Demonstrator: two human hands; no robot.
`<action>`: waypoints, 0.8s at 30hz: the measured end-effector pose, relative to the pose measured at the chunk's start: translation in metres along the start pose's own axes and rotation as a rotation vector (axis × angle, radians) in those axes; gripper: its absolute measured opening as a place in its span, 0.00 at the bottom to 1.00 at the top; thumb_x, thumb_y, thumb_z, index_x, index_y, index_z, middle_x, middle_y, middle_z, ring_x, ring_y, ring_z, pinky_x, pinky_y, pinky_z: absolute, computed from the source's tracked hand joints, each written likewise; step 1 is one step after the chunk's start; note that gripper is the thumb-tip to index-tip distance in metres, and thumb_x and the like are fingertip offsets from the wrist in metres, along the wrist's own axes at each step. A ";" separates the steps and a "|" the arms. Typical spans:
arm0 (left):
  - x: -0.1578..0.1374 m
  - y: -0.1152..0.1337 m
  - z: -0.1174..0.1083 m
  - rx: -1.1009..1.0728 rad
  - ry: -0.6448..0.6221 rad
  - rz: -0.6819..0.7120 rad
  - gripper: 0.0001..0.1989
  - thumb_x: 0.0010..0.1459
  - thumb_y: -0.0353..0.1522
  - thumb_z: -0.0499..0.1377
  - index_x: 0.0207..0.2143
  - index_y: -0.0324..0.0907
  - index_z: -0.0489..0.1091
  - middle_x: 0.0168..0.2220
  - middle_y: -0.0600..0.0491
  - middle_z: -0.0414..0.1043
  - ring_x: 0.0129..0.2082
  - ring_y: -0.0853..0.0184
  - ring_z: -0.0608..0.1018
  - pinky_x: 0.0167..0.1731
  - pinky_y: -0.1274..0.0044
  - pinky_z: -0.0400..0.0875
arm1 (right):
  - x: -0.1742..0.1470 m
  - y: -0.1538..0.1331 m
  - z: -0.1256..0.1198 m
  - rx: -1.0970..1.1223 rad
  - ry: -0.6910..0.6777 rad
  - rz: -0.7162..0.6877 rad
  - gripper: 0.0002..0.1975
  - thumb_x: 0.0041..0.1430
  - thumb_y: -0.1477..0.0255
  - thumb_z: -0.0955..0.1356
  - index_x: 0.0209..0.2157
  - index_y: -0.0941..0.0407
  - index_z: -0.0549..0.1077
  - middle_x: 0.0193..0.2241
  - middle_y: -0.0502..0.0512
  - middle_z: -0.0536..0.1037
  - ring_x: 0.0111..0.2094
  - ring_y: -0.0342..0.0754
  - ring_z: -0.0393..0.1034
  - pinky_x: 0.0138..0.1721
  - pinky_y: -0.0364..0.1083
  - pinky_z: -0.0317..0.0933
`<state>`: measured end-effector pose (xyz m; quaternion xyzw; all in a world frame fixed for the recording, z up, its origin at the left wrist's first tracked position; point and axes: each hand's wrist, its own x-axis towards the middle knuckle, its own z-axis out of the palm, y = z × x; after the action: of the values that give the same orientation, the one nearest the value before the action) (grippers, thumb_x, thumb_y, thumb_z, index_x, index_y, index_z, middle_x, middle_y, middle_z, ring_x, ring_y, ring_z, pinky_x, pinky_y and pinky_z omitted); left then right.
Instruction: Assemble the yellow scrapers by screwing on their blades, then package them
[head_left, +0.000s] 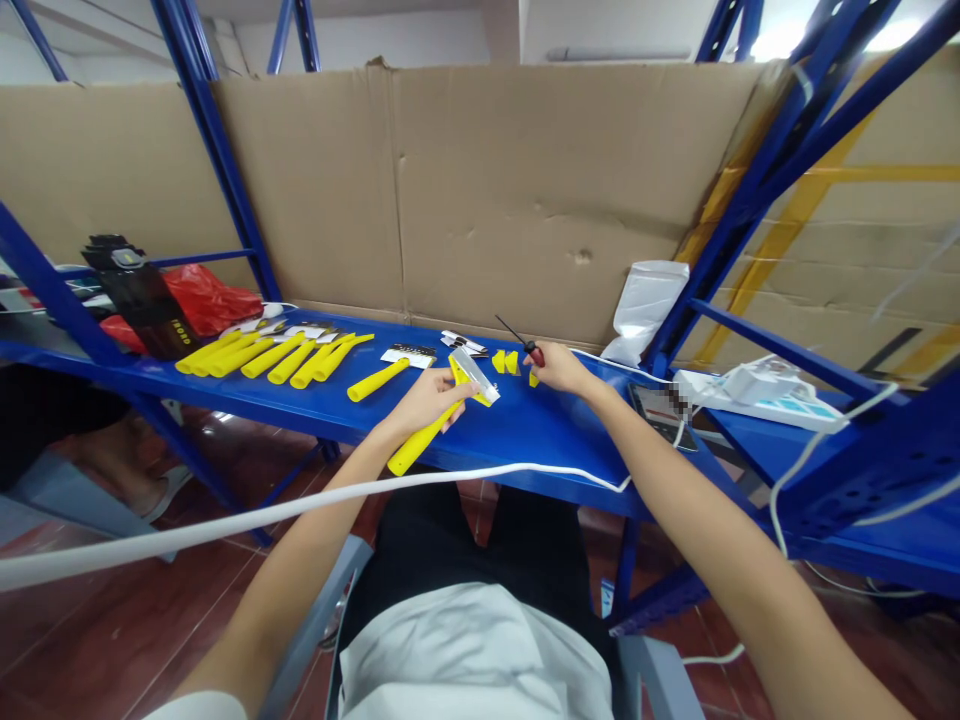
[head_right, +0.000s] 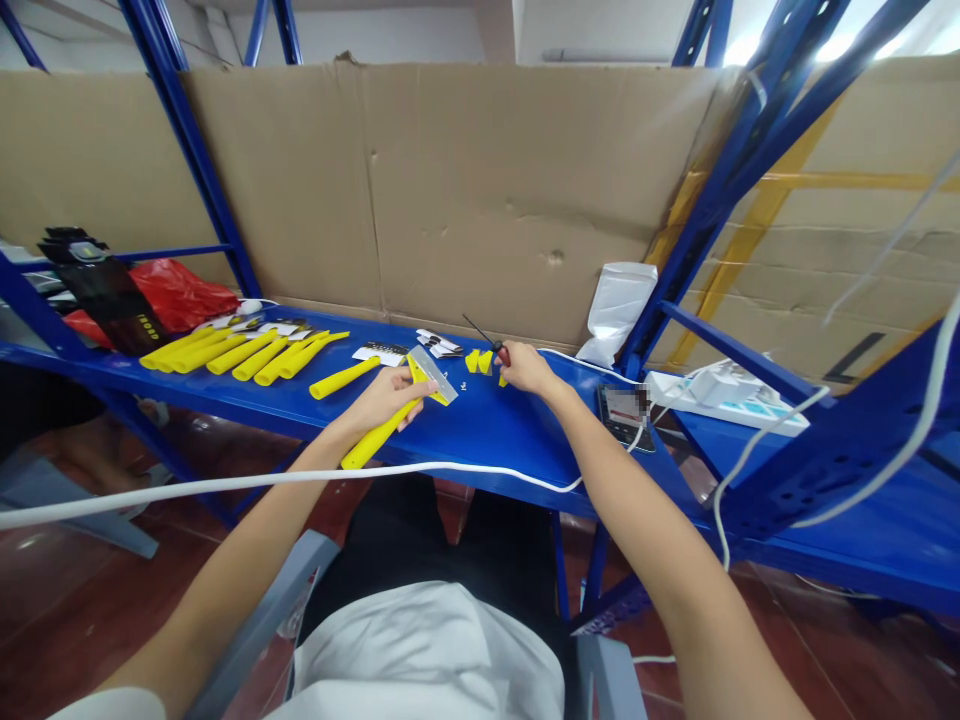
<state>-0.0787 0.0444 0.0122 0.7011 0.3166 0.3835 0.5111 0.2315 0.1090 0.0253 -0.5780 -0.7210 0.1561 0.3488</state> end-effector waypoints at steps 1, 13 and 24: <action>0.000 -0.001 0.000 0.000 -0.007 0.000 0.24 0.64 0.50 0.75 0.39 0.38 0.78 0.18 0.57 0.71 0.13 0.72 0.70 0.15 0.81 0.63 | 0.001 0.004 -0.002 -0.042 -0.016 0.008 0.15 0.48 0.69 0.81 0.30 0.52 0.73 0.30 0.56 0.83 0.40 0.57 0.79 0.40 0.47 0.68; 0.000 -0.004 -0.002 0.008 -0.037 -0.015 0.24 0.64 0.50 0.75 0.43 0.37 0.80 0.19 0.58 0.71 0.14 0.72 0.71 0.15 0.81 0.64 | 0.008 0.030 -0.024 -0.267 -0.203 0.039 0.13 0.50 0.68 0.81 0.32 0.53 0.77 0.30 0.52 0.84 0.34 0.52 0.77 0.39 0.47 0.66; -0.001 -0.002 -0.001 0.028 -0.029 -0.015 0.23 0.65 0.49 0.75 0.40 0.38 0.79 0.19 0.57 0.72 0.14 0.72 0.71 0.16 0.81 0.63 | 0.010 0.035 -0.026 -0.189 -0.146 0.034 0.22 0.46 0.69 0.83 0.25 0.50 0.67 0.22 0.46 0.75 0.28 0.48 0.70 0.33 0.47 0.59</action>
<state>-0.0801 0.0443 0.0104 0.7111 0.3200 0.3650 0.5087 0.2737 0.1240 0.0252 -0.6076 -0.7461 0.1351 0.2366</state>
